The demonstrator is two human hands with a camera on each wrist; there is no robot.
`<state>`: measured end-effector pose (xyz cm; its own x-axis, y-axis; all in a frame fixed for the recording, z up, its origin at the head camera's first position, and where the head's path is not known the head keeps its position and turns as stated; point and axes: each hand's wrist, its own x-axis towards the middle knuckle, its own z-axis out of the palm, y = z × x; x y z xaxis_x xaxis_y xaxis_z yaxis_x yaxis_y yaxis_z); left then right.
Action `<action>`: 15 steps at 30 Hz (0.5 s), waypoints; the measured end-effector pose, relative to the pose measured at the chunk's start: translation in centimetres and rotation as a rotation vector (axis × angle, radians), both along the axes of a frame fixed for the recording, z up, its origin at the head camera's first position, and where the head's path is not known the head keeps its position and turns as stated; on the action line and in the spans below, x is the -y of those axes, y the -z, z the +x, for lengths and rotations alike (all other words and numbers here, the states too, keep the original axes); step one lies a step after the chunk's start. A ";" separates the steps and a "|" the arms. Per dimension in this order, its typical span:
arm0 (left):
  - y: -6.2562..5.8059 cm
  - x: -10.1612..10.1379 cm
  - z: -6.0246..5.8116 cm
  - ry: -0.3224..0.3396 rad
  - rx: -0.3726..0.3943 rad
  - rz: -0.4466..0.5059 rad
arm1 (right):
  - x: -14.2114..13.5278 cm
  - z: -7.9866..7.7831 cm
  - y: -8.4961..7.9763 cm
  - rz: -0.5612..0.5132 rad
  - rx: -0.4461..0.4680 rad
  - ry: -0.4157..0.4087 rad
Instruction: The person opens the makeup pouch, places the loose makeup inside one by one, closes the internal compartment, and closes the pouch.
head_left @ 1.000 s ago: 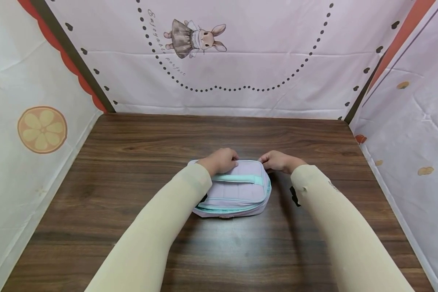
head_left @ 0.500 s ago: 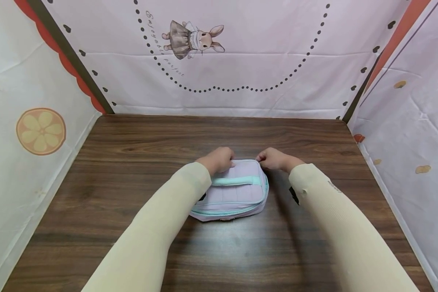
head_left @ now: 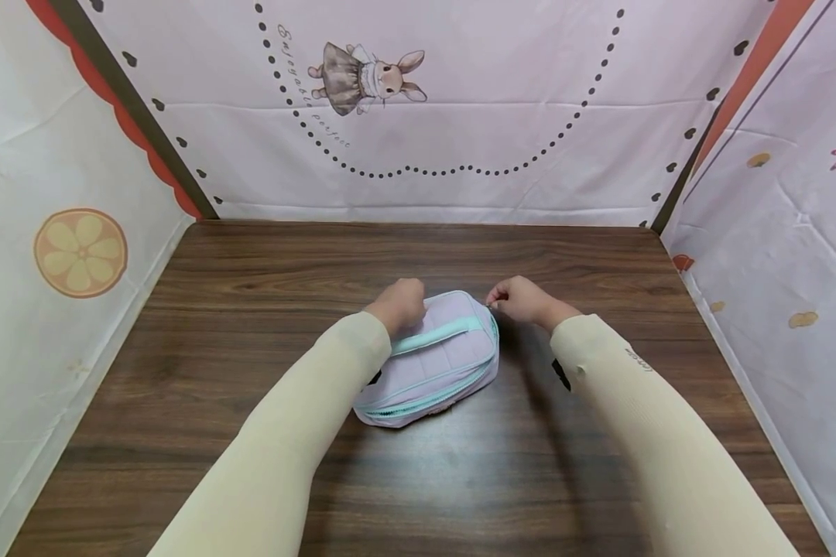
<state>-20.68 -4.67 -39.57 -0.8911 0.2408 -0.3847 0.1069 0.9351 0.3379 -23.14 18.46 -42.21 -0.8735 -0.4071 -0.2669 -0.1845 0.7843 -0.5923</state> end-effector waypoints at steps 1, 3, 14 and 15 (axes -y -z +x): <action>0.1 0.0 0.0 -0.007 -0.010 -0.003 | -0.1 0.1 0.0 -0.003 0.003 0.003; 0.3 -0.1 -0.1 -0.026 -0.028 -0.004 | -0.2 0.1 0.0 -0.010 0.003 0.002; 1.2 0.0 -0.1 -0.114 -0.175 -0.035 | -0.3 0.6 -0.4 -0.012 -0.013 -0.008; 1.0 0.2 0.0 -0.119 -0.165 -0.032 | -0.2 0.6 -0.4 -0.014 -0.016 0.005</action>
<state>-20.71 -4.83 -40.62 -0.9640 0.1202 -0.2371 0.0465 0.9545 0.2947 -22.58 18.70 -41.76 -0.8797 -0.4063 -0.2470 -0.1900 0.7766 -0.6007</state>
